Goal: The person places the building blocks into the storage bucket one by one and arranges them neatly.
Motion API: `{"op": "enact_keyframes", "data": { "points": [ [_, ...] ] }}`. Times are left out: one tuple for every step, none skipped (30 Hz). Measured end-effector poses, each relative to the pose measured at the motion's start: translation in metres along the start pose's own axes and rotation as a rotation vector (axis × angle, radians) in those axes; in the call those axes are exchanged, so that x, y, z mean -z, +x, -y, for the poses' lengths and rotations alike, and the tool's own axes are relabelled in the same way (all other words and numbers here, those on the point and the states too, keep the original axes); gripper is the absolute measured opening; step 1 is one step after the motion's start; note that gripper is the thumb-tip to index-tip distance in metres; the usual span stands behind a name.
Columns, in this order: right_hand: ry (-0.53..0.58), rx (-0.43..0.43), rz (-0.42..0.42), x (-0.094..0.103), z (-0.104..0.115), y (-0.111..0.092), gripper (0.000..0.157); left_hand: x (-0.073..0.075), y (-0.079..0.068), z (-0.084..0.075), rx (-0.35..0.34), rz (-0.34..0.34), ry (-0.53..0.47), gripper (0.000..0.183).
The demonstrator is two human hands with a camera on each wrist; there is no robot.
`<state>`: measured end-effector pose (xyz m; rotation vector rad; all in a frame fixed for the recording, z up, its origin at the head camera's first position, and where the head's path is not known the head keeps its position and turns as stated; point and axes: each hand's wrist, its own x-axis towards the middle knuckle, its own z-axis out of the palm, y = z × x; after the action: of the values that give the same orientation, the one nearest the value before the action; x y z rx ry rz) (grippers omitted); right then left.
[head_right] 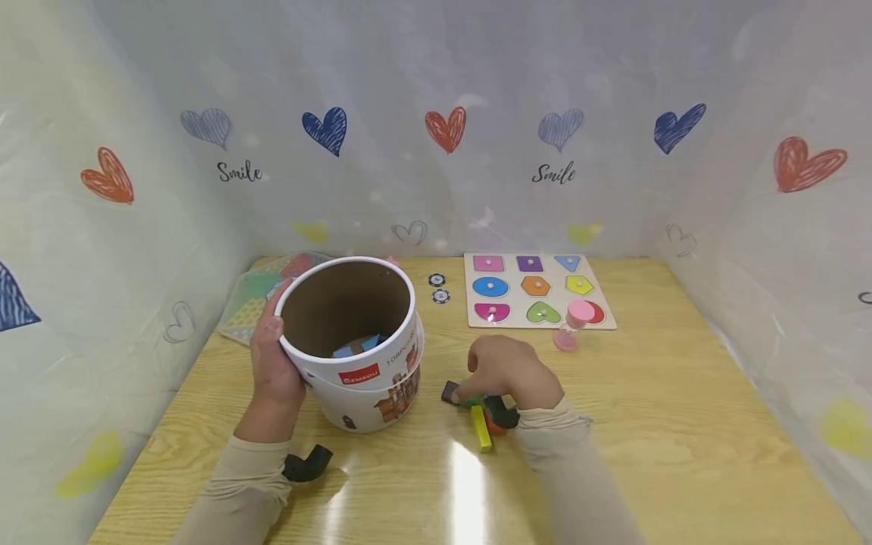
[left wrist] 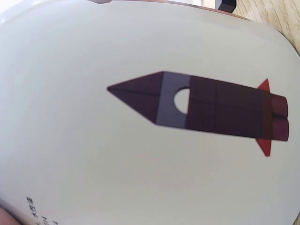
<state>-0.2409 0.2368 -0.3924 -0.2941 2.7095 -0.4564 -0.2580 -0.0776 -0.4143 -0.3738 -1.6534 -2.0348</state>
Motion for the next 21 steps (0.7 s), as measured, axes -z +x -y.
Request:
{"op": "enact_keyframes", "data": {
  "points": [
    [-0.036, -0.035, 0.017, -0.004, 0.001, 0.003, 0.052, 0.001, 0.0, 0.0, -0.002, 0.003, -0.002, 0.053],
    [-0.058, -0.065, 0.03, -0.007, 0.002, 0.006, 0.05, 0.002, 0.0, 0.0, -0.004, 0.005, 0.0, 0.053],
    [-0.074, -0.084, 0.04, -0.01, 0.003, 0.01, 0.047, 0.002, 0.0, 0.0, -0.006, 0.008, -0.004, 0.053],
    [-0.084, -0.091, 0.049, -0.012, 0.004, 0.012, 0.044, 0.002, 0.0, 0.0, -0.006, 0.01, -0.011, 0.053],
    [-0.09, -0.093, 0.058, -0.015, 0.004, 0.014, 0.042, 0.003, 0.0, 0.0, -0.004, 0.013, -0.019, 0.053],
    [-0.1, -0.084, 0.061, -0.016, 0.004, 0.016, 0.039, 0.003, 0.001, 0.0, -0.007, 0.013, -0.017, 0.053],
    [-0.106, -0.074, 0.062, -0.016, 0.004, 0.018, 0.037, 0.003, 0.001, 0.0, -0.01, 0.016, -0.014, 0.053],
    [-0.103, -0.065, 0.061, -0.016, 0.003, 0.019, 0.035, 0.003, 0.001, 0.0, -0.014, 0.019, -0.011, 0.053],
    [-0.097, -0.051, 0.053, -0.015, 0.002, 0.02, 0.032, 0.002, 0.001, 0.0, -0.017, 0.024, -0.012, 0.053],
    [-0.085, -0.032, 0.034, -0.013, 0.0, 0.019, 0.031, 0.002, 0.001, 0.0, -0.02, 0.029, -0.012, 0.053],
    [-0.075, -0.001, 0.003, -0.011, -0.001, 0.019, 0.03, 0.002, 0.001, 0.0, -0.019, 0.034, -0.013, 0.053],
    [-0.053, 0.03, -0.039, -0.008, -0.002, 0.018, 0.029, 0.002, 0.001, -0.001, -0.018, 0.039, -0.014, 0.053],
    [-0.023, 0.067, -0.101, -0.005, -0.003, 0.016, 0.028, 0.001, 0.001, -0.001, -0.014, 0.043, -0.019, 0.053],
    [0.029, 0.11, -0.187, -0.002, -0.003, 0.014, 0.029, 0.001, 0.001, -0.001, -0.01, 0.043, -0.024, 0.053],
    [0.114, 0.144, -0.287, 0.001, -0.002, 0.013, 0.029, 0.001, 0.001, -0.001, -0.007, 0.043, -0.028, 0.053],
    [0.219, 0.195, -0.399, 0.003, 0.001, 0.011, 0.029, 0.001, 0.001, -0.001, -0.006, 0.041, -0.03, 0.053],
    [0.342, 0.253, -0.507, 0.004, 0.005, 0.01, 0.029, 0.001, 0.001, 0.0, -0.004, 0.037, -0.029, 0.053],
    [0.49, 0.324, -0.6, 0.005, 0.011, 0.009, 0.027, 0.001, 0.001, 0.0, -0.006, 0.033, -0.025, 0.053],
    [0.632, 0.408, -0.671, 0.005, 0.018, 0.008, 0.027, 0.002, 0.001, 0.0, -0.009, 0.027, -0.02, 0.053],
    [0.766, 0.488, -0.719, 0.004, 0.026, 0.007, 0.029, 0.002, 0.001, 0.0, -0.011, 0.024, -0.018, 0.053],
    [0.881, 0.557, -0.74, 0.003, 0.035, 0.005, 0.03, 0.002, 0.001, 0.0, -0.015, 0.019, -0.012, 0.053]
  ]
}}
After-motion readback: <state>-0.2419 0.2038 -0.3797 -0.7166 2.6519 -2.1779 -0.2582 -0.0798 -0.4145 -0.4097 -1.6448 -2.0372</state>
